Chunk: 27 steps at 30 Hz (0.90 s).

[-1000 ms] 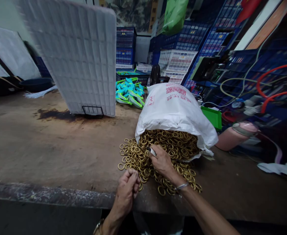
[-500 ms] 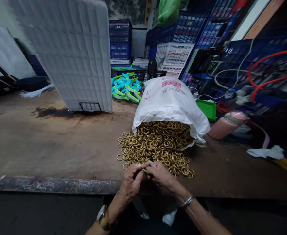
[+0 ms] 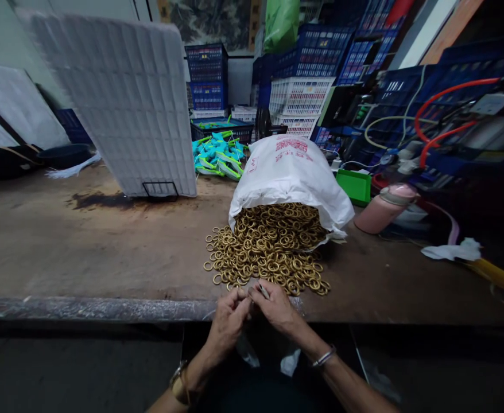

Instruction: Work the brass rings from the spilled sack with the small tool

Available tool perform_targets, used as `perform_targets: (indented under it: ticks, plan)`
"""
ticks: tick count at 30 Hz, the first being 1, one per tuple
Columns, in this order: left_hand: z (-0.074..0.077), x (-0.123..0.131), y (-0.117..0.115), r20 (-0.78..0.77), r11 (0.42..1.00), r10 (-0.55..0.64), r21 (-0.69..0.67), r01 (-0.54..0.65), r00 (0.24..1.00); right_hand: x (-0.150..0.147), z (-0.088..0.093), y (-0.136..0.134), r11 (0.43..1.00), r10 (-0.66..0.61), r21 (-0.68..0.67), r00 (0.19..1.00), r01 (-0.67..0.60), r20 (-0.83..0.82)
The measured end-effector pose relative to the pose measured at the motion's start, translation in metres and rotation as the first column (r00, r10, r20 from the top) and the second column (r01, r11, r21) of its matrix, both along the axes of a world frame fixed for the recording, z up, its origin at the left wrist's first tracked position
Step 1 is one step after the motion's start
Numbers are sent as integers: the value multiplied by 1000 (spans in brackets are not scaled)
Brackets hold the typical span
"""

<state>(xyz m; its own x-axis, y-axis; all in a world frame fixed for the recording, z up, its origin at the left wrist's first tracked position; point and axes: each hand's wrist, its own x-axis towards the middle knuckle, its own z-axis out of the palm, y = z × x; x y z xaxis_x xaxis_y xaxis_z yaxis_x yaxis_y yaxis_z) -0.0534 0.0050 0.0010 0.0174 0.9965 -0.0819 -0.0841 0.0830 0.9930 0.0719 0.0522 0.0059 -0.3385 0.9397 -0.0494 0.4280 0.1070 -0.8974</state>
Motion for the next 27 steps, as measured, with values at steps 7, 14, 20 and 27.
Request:
perform_targets:
  ticks: [7,14,20,27]
  plan:
    - [10,6,-25,344,963,-84,-213,165,935,6,-1,-15,997,62,-35,995,-65,-72]
    - [14,9,-34,298,981,-30,-175,85,954,17,-2,-27,978,45,191,980,-82,192]
    - [10,14,-31,253,982,-10,-178,57,968,21,4,-41,944,100,241,892,-226,441]
    - [1,12,-32,203,982,-36,-177,73,979,17,-4,-39,953,47,221,818,-209,573]
